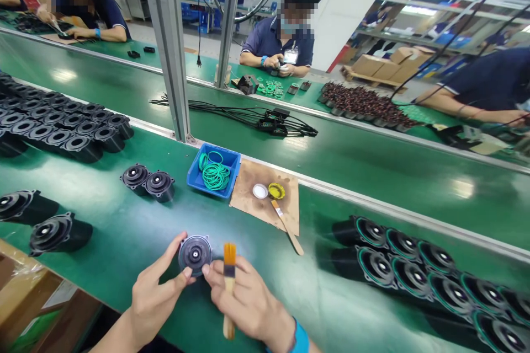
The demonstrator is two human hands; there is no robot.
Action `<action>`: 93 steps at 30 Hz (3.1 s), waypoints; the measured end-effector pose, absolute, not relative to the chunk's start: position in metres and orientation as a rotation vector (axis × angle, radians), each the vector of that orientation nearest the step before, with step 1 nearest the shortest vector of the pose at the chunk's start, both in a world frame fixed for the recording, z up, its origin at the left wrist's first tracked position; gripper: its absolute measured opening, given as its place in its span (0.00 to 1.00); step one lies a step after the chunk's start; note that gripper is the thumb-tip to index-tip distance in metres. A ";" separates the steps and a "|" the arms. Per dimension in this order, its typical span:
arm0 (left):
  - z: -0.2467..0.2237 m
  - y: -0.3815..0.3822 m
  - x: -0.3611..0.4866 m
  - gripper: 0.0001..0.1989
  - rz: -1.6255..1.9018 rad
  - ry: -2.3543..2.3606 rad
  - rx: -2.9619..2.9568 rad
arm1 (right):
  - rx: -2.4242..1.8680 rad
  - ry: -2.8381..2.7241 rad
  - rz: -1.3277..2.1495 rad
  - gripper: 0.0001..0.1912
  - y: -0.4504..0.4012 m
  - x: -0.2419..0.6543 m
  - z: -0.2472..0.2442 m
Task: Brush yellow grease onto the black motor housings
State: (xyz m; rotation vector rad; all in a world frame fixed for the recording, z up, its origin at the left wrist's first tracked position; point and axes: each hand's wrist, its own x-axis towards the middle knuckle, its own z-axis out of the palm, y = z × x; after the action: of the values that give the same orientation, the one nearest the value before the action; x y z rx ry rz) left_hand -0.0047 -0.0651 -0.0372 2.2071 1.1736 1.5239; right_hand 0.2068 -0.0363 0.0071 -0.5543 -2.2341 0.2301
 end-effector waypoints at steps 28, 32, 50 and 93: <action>-0.030 -0.056 -0.009 0.27 1.143 1.474 1.975 | -1.247 -1.258 1.625 0.29 -0.029 0.202 0.040; -0.029 -0.055 -0.010 0.26 1.149 1.465 1.980 | -1.277 -1.349 1.498 0.27 -0.026 0.202 0.036; -0.024 -0.056 -0.009 0.24 1.324 1.193 2.044 | -1.047 -1.599 1.085 0.22 -0.021 0.202 0.047; -0.013 -0.057 -0.006 0.19 1.331 1.279 2.208 | -0.690 -2.483 0.132 0.27 -0.057 0.180 0.063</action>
State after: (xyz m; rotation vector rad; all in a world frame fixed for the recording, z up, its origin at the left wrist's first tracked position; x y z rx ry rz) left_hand -0.0060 -0.0571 -0.0133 2.2078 1.2787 1.3315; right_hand 0.1796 -0.0572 0.0634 -0.6905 -2.4829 0.1317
